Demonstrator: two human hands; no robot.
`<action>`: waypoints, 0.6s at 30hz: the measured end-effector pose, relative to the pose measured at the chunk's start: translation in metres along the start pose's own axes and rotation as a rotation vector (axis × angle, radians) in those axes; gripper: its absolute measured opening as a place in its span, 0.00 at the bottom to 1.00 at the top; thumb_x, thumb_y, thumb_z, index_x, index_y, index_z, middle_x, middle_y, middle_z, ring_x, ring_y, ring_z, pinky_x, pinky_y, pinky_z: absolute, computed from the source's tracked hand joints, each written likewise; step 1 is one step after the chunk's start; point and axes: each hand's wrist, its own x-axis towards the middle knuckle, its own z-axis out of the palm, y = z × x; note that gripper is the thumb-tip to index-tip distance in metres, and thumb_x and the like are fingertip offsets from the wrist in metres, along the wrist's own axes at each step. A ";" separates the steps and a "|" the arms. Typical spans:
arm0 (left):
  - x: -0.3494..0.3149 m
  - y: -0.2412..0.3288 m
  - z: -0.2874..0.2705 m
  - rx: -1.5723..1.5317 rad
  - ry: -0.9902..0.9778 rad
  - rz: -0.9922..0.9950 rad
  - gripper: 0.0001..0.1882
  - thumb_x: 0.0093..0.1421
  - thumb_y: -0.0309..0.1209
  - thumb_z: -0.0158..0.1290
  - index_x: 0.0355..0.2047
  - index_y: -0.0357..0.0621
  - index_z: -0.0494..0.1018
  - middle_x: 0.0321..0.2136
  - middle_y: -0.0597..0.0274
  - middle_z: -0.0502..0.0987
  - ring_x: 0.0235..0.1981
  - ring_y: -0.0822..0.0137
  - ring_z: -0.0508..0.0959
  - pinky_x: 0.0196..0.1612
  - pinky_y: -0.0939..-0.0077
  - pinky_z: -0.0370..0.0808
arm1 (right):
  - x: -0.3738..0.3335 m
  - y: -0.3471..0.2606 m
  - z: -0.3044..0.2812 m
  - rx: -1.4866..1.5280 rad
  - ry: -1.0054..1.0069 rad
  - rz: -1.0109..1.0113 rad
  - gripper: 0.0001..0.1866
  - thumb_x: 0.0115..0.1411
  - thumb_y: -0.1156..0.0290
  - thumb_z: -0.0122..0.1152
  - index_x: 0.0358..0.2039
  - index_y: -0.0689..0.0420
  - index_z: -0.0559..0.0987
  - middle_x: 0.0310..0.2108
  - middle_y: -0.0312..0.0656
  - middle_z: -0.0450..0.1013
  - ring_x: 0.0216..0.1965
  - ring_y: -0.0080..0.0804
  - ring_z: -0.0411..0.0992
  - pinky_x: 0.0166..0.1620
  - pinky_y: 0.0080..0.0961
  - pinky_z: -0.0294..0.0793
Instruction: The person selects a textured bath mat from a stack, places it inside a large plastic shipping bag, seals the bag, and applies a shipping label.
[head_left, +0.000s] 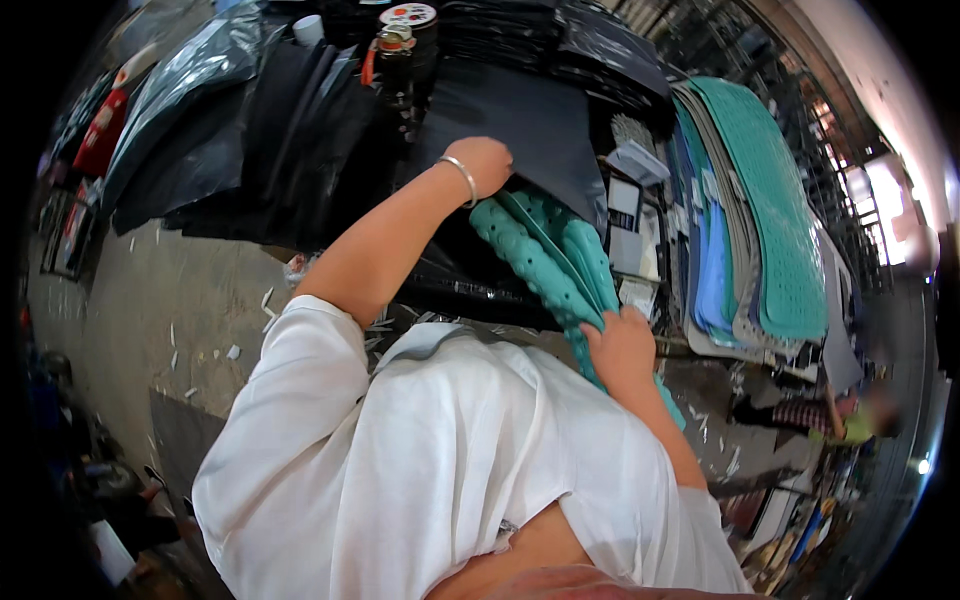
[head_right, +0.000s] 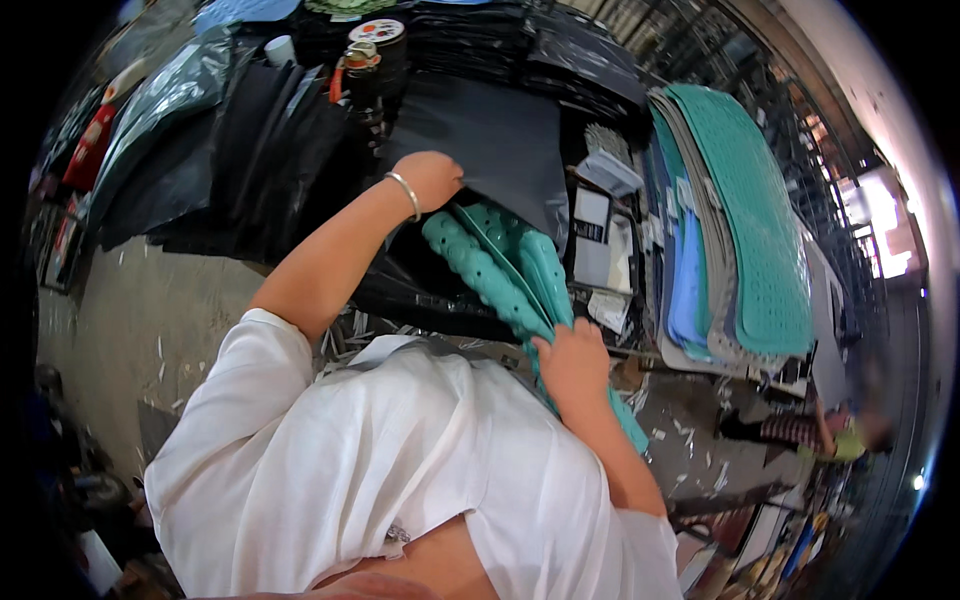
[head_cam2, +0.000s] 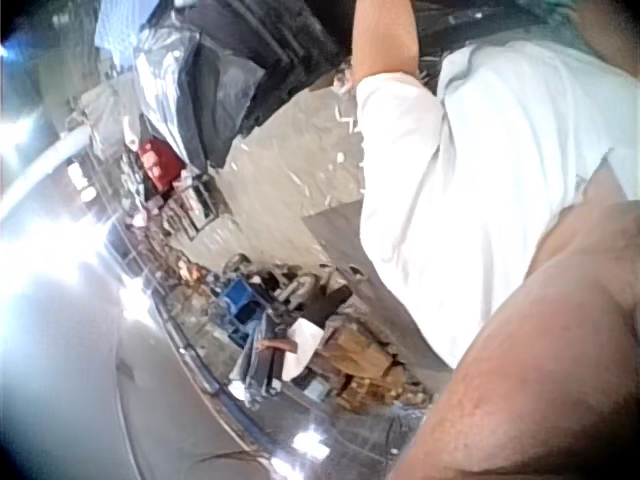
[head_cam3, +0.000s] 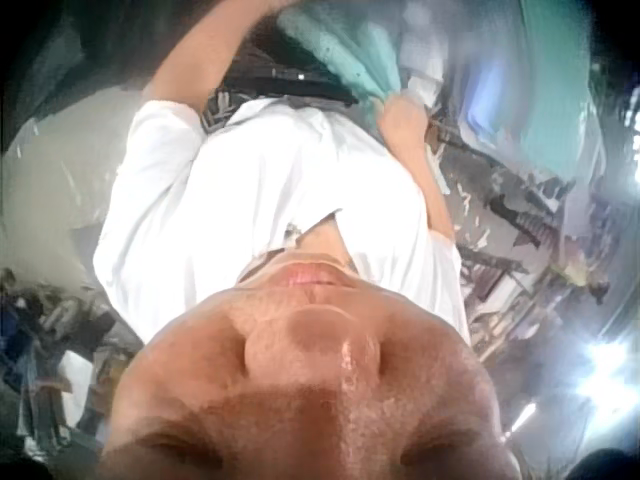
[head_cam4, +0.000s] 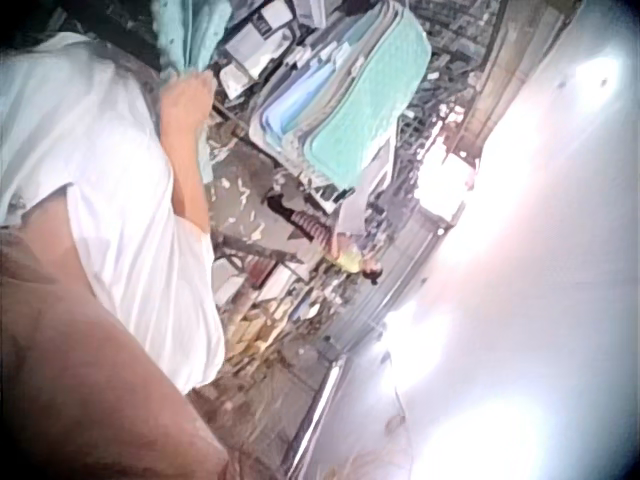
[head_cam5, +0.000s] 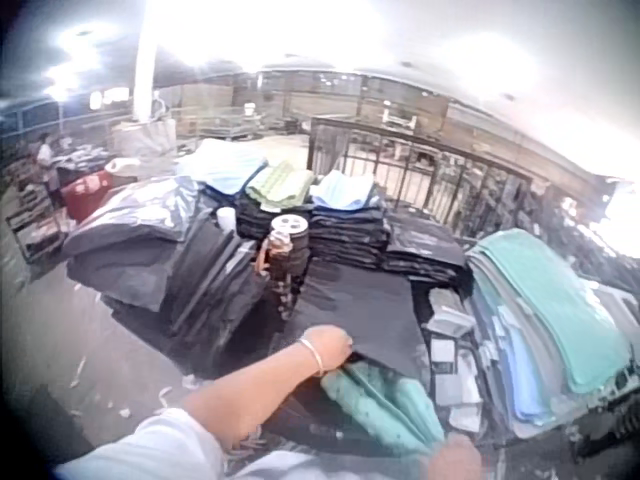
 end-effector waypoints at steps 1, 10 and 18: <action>0.009 0.010 -0.008 -0.041 0.031 -0.039 0.12 0.59 0.31 0.47 0.34 0.44 0.81 0.34 0.58 0.80 0.40 0.55 0.80 0.42 0.59 0.77 | 0.006 -0.004 0.005 -0.024 -0.009 0.010 0.17 0.50 0.58 0.66 0.27 0.61 0.78 0.30 0.48 0.70 0.37 0.49 0.70 0.39 0.43 0.72; -0.064 0.087 0.022 -0.284 0.487 -0.216 0.34 0.50 0.38 0.57 0.55 0.36 0.63 0.57 0.40 0.63 0.56 0.47 0.68 0.54 0.64 0.69 | 0.037 -0.004 0.015 -0.001 -0.009 0.181 0.19 0.52 0.55 0.66 0.28 0.61 0.80 0.32 0.50 0.73 0.37 0.49 0.73 0.40 0.43 0.74; -0.111 0.082 0.060 -0.670 -0.072 -0.549 0.40 0.50 0.49 0.60 0.55 0.32 0.64 0.53 0.36 0.68 0.51 0.42 0.72 0.54 0.57 0.70 | 0.054 -0.022 0.018 -0.011 -0.039 0.173 0.21 0.53 0.52 0.64 0.29 0.61 0.80 0.33 0.51 0.73 0.39 0.50 0.73 0.42 0.42 0.73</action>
